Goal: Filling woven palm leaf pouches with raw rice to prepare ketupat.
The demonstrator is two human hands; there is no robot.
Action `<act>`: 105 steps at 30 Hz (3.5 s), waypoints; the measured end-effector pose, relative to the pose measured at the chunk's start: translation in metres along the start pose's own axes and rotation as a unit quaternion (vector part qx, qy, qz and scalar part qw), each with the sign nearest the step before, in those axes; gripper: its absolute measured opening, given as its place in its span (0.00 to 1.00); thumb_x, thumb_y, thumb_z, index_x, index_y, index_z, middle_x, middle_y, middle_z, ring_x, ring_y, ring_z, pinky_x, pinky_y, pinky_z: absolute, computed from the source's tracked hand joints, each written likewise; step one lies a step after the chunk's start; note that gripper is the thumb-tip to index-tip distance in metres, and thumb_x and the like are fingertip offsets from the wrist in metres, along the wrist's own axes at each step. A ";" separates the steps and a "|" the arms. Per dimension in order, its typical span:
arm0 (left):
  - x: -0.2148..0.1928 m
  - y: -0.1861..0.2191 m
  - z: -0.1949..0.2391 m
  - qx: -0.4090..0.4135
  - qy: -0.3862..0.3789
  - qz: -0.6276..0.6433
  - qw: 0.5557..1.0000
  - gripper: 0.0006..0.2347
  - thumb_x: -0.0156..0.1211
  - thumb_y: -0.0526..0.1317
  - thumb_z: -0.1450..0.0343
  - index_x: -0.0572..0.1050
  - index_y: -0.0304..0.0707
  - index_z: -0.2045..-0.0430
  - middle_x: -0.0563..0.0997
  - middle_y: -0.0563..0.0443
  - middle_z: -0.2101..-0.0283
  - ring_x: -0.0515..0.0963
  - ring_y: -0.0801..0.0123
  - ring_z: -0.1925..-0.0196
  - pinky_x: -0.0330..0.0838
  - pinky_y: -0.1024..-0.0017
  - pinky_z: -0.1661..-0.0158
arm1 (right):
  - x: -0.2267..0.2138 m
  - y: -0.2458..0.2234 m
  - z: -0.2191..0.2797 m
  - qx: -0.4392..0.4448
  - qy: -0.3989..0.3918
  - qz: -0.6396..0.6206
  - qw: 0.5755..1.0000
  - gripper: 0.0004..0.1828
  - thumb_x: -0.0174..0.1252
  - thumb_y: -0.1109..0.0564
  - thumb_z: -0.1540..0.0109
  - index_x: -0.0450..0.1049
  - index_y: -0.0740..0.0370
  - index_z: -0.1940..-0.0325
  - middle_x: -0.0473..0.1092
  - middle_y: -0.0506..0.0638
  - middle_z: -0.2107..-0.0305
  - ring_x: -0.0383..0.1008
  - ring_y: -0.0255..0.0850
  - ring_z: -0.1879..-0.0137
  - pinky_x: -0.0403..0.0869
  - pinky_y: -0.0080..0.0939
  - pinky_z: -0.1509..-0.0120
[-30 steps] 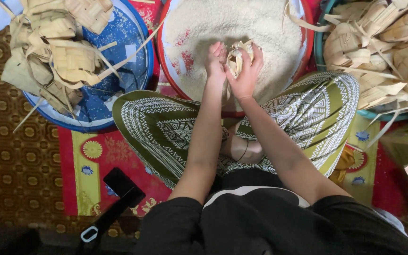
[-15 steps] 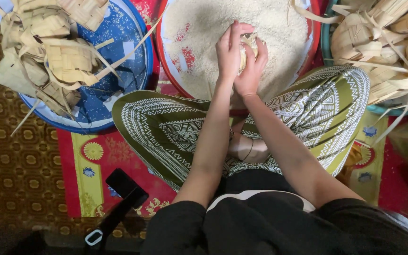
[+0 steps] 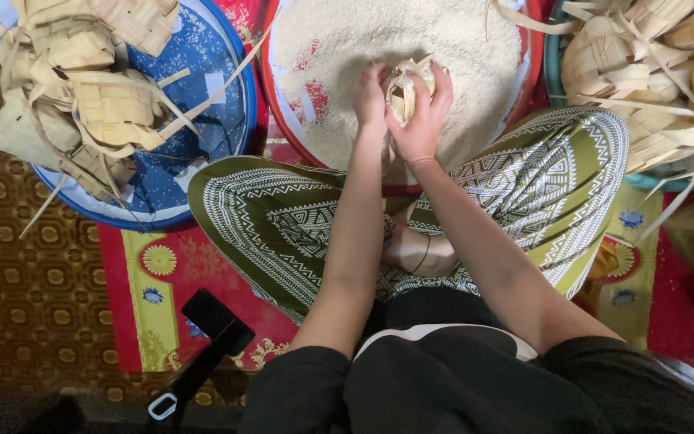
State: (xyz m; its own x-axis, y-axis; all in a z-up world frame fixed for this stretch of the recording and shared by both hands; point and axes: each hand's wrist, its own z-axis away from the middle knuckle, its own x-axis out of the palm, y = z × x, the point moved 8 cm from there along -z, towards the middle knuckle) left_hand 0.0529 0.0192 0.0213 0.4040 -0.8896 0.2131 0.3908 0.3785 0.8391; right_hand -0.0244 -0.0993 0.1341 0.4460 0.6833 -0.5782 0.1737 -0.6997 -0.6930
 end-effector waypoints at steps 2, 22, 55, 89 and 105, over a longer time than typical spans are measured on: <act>-0.007 -0.005 -0.004 -0.024 -0.003 0.065 0.998 0.16 0.49 0.39 0.26 0.79 0.23 0.53 0.83 0.36 0.49 0.81 0.56 0.45 0.73 0.66 0.42 | 0.001 0.000 0.000 -0.008 0.005 0.006 1.000 0.37 0.70 0.49 0.41 0.63 0.51 0.31 0.49 0.57 0.30 0.48 0.60 0.22 0.53 0.65 0.18; 0.026 0.142 0.116 0.281 -0.189 -0.091 0.937 0.18 0.45 0.50 0.22 0.79 0.39 0.53 0.83 0.47 0.48 0.79 0.60 0.41 0.67 0.60 0.35 | 0.005 0.007 0.003 -0.003 -0.001 0.012 1.000 0.36 0.69 0.44 0.41 0.65 0.51 0.32 0.50 0.58 0.31 0.47 0.61 0.22 0.51 0.67 0.17; 0.042 0.118 0.095 0.242 -0.200 0.002 0.950 0.19 0.37 0.49 0.20 0.76 0.36 0.66 0.82 0.46 0.65 0.81 0.66 0.61 0.76 0.68 0.54 | 0.002 -0.003 -0.001 0.005 0.003 0.000 1.000 0.33 0.71 0.48 0.41 0.65 0.55 0.36 0.49 0.59 0.31 0.45 0.61 0.22 0.50 0.68 0.17; 0.036 0.117 0.103 0.263 -0.189 0.061 0.944 0.24 0.40 0.52 0.20 0.80 0.29 0.65 0.86 0.40 0.60 0.85 0.58 0.56 0.76 0.65 0.48 | 0.007 0.004 0.002 -0.012 0.016 0.015 1.000 0.35 0.72 0.51 0.40 0.63 0.55 0.35 0.49 0.58 0.30 0.46 0.59 0.22 0.52 0.64 0.16; -0.012 0.021 0.027 -0.023 -0.014 -0.213 0.977 0.25 0.37 0.54 0.24 0.73 0.33 0.46 0.72 0.52 0.73 0.71 0.75 0.80 0.70 0.76 0.77 | 0.011 0.011 0.006 0.008 0.007 0.029 1.000 0.38 0.70 0.44 0.41 0.62 0.49 0.30 0.49 0.56 0.29 0.45 0.59 0.21 0.52 0.67 0.17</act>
State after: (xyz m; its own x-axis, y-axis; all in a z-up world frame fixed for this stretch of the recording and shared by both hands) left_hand 0.0336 0.0306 0.0500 0.1746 -0.9752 -0.1359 0.5560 -0.0162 0.8310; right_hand -0.0225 -0.0985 0.1174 0.4667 0.6382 -0.6123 0.1333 -0.7352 -0.6646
